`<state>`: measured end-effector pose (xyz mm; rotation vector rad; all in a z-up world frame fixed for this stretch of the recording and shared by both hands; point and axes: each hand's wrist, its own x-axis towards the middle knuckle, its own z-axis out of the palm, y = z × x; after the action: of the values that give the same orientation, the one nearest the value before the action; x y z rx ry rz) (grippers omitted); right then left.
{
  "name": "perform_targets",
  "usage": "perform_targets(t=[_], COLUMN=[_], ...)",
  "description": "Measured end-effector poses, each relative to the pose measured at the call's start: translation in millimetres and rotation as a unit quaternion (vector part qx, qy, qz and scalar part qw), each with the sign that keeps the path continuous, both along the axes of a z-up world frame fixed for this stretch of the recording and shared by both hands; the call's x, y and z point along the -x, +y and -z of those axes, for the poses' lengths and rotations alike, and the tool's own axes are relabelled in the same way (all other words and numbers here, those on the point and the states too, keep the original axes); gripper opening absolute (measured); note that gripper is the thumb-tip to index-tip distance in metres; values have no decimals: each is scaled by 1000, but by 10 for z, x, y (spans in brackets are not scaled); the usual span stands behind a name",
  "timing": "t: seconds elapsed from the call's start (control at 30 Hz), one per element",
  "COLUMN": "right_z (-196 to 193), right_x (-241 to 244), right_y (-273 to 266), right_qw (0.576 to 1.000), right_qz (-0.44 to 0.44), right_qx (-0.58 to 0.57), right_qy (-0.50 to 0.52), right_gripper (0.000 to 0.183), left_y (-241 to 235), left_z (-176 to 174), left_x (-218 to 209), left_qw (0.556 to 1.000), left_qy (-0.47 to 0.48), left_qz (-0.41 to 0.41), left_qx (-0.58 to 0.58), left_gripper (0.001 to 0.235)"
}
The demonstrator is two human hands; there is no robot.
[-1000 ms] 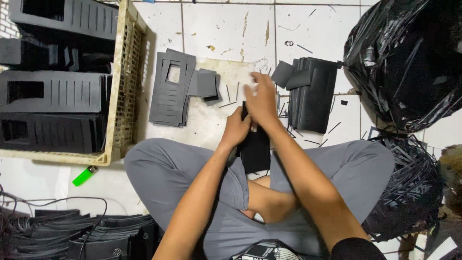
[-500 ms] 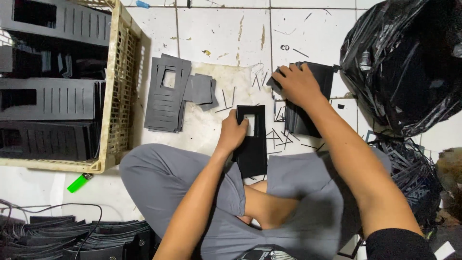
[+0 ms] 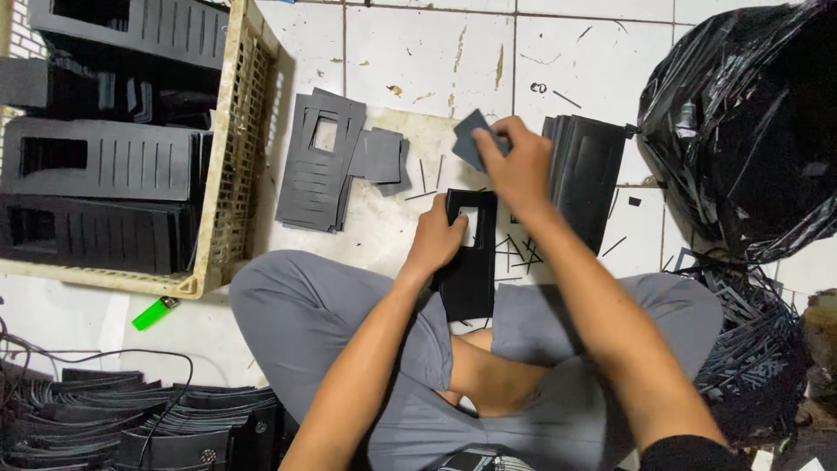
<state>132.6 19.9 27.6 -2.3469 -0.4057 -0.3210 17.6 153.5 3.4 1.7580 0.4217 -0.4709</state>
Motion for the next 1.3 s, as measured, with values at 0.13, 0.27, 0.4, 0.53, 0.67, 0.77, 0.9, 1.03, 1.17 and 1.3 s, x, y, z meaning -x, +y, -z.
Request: perform_targets(t=[0.13,0.27,0.4,0.53,0.67,0.77,0.9,1.03,1.17,1.3], right_z=[7,-105,-284,-178,-28,77,140,404,365,364], right_x=[113,372,712,894,1054,1180,1284,1290,1310,1340], right_y=[523,982,941,280,-438,-711,-754,-687,-539,-531], right_qw=[994,993,993,998,985,944,868,823,847,856], right_qz=[17,-70,-95,-38,60,85,72,42,7,-40], right_qx=[54,53,14,20,40,-99,-306,-394,-405,-381], right_qy=[-95,80,65,35,158,303,385,406,344,347], right_gripper=[26,51,39,17,36,71,63,26,23,21], left_y=[0,-31,-39,-15,-43,-83,-44,-56,-70,-65], left_z=[8,94,246,407,430,-126,211,343,215,-114], left_x=[-4,27,23,61,45,82,49,76,138,228], left_qw=[1000,1000,998,997,996,992,901,907,917,905], left_qy=[-1,-22,-51,-70,-69,-47,30,-32,-76,-58], left_qz=[-2,-10,-24,-36,-36,-43,-87,-132,-98,-119], left_qx=[8,3,1,2,33,111,424,398,379,404], left_gripper=[54,44,33,28,26,28,31,27,22,21])
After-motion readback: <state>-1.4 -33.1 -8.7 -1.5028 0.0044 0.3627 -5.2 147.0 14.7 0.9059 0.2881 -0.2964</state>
